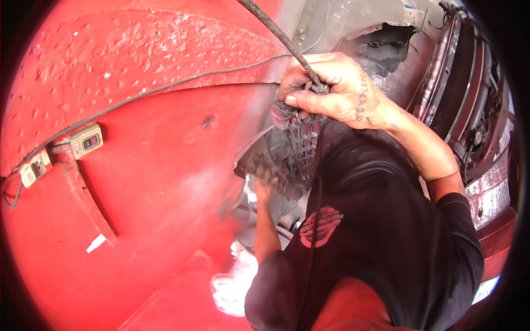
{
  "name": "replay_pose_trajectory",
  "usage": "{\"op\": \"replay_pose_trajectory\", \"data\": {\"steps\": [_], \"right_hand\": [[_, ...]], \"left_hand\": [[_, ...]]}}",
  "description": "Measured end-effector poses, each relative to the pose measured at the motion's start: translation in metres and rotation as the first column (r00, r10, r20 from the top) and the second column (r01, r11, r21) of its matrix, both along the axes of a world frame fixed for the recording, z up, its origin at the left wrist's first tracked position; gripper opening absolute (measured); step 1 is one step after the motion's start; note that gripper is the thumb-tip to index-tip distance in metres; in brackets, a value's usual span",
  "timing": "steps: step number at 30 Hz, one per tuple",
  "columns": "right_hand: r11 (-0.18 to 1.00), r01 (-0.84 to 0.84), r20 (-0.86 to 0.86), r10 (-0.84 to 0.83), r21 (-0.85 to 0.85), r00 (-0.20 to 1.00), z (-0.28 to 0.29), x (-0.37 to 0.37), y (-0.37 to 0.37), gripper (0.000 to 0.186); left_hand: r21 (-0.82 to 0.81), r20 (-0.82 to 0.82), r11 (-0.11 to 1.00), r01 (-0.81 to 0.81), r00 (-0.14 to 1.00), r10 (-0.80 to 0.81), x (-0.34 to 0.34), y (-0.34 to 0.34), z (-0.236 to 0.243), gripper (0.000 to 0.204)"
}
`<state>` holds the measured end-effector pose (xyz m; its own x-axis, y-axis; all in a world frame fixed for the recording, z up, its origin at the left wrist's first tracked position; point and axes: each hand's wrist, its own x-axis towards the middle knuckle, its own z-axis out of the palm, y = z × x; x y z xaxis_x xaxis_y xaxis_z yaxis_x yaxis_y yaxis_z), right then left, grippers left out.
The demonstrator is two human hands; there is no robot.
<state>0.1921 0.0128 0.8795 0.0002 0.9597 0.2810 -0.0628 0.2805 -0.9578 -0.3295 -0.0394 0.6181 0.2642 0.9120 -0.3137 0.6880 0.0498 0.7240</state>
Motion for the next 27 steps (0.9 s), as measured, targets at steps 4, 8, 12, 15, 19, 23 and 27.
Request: {"op": "replay_pose_trajectory", "data": {"steps": [4,8,12,15,19,23,27], "right_hand": [[0.994,-0.001,0.025,0.004,-0.113,1.000,0.007,0.012,-0.003,0.017],[0.968,-0.013,-0.141,-0.023,-0.249,0.990,-0.014,0.022,0.009,0.019],[0.878,0.153,-0.074,-0.208,-0.454,0.975,-0.059,0.045,0.020,0.034],[0.841,0.205,-0.169,-0.328,-0.501,0.929,-0.133,0.077,0.020,0.040],[0.786,0.059,-0.366,-0.351,-0.615,0.862,-0.224,0.124,-0.001,0.058],[0.640,0.104,-0.236,-0.422,-0.761,0.875,-0.247,0.099,-0.011,0.066],[0.575,0.136,-0.115,-0.380,-0.807,0.918,-0.294,0.105,-0.012,0.058]], "left_hand": [[-0.137,-0.025,0.990,-0.030,0.999,0.027,-0.003,-0.011,-0.012,0.056],[0.037,-0.179,0.998,-0.057,0.982,0.063,-0.031,-0.044,-0.036,0.052],[-0.070,-0.225,0.937,-0.341,0.921,0.318,0.042,-0.069,0.028,0.042],[0.186,-0.320,0.948,-0.258,0.897,0.307,0.079,-0.084,0.063,0.035],[0.503,-0.285,0.836,-0.219,0.871,0.400,0.073,-0.129,0.030,0.039],[0.512,-0.317,0.830,-0.221,0.850,0.421,0.084,-0.145,0.053,0.045],[0.531,-0.273,0.812,-0.243,0.858,0.435,0.079,-0.169,0.055,0.047]]}}
